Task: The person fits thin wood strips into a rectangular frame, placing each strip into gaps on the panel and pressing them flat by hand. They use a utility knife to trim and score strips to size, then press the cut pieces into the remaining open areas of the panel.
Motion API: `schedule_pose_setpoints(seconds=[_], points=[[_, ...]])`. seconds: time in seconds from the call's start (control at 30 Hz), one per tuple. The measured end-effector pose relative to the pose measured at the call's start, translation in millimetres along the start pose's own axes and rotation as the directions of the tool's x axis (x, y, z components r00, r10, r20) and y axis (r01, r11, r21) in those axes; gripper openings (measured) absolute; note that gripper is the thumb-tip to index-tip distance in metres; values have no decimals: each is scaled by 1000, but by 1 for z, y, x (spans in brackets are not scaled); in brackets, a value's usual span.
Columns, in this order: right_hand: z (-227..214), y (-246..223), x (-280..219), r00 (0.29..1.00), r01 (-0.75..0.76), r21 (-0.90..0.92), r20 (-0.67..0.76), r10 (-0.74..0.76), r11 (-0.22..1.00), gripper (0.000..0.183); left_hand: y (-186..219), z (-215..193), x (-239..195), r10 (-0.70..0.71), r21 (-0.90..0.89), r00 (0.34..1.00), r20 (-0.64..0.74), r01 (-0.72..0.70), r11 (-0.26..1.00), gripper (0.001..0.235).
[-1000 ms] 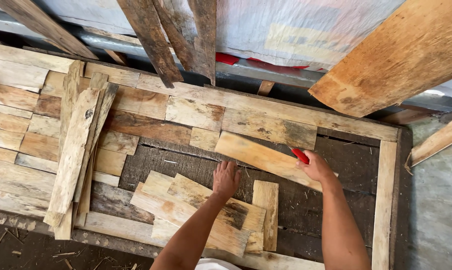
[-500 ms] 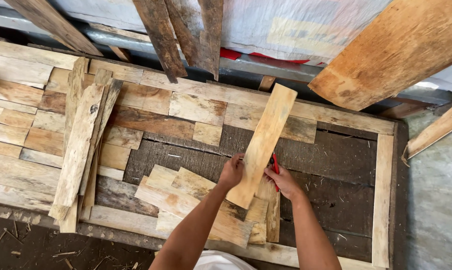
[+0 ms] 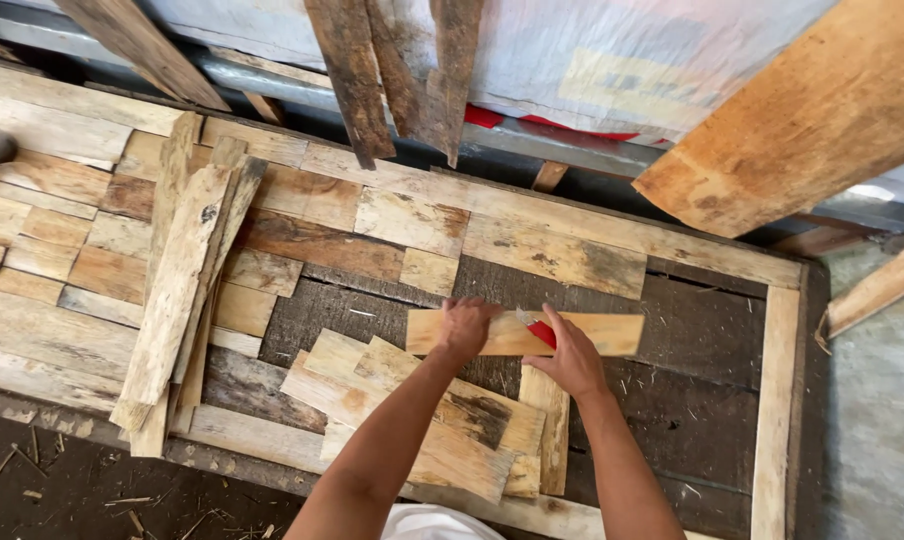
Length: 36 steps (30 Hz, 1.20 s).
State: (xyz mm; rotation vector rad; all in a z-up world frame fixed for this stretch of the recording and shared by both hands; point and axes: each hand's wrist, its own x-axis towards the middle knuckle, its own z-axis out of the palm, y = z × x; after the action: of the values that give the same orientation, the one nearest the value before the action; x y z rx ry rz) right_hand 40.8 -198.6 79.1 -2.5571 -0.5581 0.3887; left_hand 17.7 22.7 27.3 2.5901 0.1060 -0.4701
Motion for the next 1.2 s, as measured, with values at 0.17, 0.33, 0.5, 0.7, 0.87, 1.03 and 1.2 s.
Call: schedule_pose_setpoints(seconds=[0.17, 0.33, 0.5, 0.7, 0.87, 1.03, 1.2], points=[[-2, -6, 14, 992, -31, -137, 120, 48, 990, 116, 5, -4, 14, 43, -51, 999, -5, -43, 998, 35], [-3, 16, 28, 991, -23, -218, 124, 51, 976, 109, 1, 6, 35, 100, -80, 995, 20, -98, 992, 37], [0, 56, 53, 987, -75, -254, 118, 108, 964, 110, 1, 10, 21, 108, -98, 961, -255, -137, 986, 37], [-15, 62, 73, 947, -184, -307, 198, 252, 934, 110, -12, 33, -15, 39, -162, 981, -191, -71, 984, 41], [-4, 86, 79, 962, -158, -278, 171, 211, 947, 109, -23, 59, -12, 71, -126, 962, -264, -107, 986, 48], [-6, 82, 83, 955, -179, -263, 186, 232, 948, 109, -20, 57, -9, 54, -113, 976, -212, -80, 990, 53], [-2, 86, 87, 965, -151, -240, 174, 196, 959, 111, -21, 56, -11, 48, -121, 978, -204, -74, 990, 54]])
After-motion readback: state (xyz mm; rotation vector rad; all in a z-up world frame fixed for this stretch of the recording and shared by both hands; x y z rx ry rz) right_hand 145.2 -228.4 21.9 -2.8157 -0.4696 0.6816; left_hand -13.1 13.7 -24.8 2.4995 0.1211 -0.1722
